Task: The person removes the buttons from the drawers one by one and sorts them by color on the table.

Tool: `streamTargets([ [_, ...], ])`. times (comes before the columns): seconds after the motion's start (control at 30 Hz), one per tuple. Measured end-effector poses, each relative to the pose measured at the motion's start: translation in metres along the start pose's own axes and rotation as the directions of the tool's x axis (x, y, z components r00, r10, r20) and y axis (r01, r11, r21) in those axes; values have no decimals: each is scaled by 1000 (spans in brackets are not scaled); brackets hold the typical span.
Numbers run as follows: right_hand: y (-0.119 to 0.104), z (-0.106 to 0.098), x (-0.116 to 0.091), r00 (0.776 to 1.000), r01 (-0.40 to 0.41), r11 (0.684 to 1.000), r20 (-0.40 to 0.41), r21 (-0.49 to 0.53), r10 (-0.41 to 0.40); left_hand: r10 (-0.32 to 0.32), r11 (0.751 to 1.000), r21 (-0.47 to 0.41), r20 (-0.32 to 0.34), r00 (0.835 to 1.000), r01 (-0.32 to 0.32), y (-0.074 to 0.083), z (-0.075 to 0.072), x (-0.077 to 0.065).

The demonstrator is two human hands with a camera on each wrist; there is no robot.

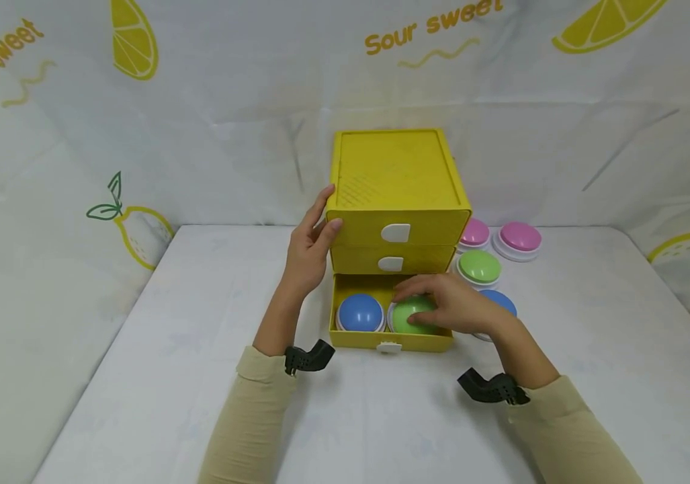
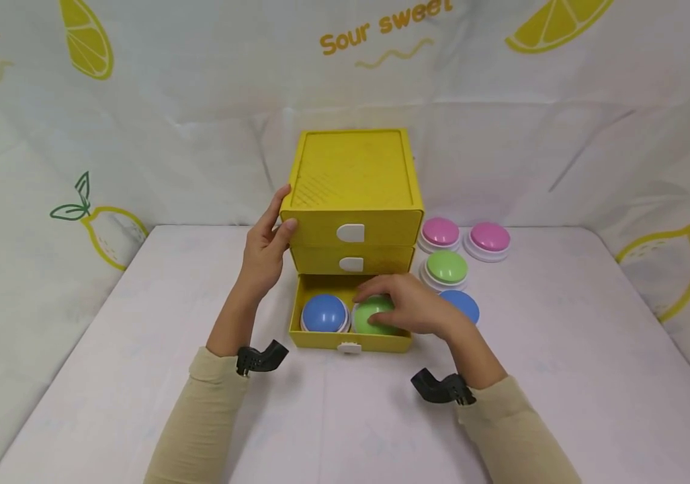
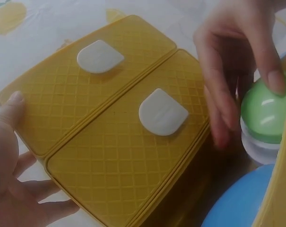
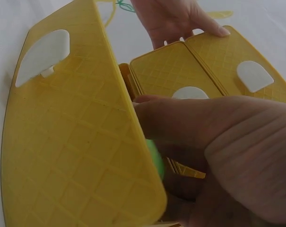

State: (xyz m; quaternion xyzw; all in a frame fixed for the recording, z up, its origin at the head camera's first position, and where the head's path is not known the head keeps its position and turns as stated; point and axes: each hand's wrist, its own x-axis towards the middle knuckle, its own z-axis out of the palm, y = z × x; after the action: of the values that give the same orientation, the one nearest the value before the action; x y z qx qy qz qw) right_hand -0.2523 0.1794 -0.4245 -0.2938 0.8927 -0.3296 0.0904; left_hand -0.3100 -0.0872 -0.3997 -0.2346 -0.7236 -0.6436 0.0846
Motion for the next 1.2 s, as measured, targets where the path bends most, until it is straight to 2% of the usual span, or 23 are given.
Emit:
streamTargets([
  [0.3,1,-3,0,997,-73,997,0,35,73,8,1000,-1,-1,1000,-8,0,-1,1],
  [0.53,1,-3,-2,997,-73,996,8,60,73,10,1000,1,-2,1000,-10,-1,-2,1],
  [0.73,4,-8,-8,994,-42,995,-93,94,51,13,1000,-7,4,1000,-13,-4,-1,0],
  [0.87,7,-17,-15,982,10,994,-186,106,10,21,1000,4,7,1000,-21,-5,-1,0],
  [0.97,10,-26,-21,975,33,991,-221,130,-3,24,1000,11,4,1000,-24,-5,0,1],
  [1.2,22,-46,-42,954,-25,978,-286,207,85,23,999,24,-1,1000,-23,-4,0,0],
])
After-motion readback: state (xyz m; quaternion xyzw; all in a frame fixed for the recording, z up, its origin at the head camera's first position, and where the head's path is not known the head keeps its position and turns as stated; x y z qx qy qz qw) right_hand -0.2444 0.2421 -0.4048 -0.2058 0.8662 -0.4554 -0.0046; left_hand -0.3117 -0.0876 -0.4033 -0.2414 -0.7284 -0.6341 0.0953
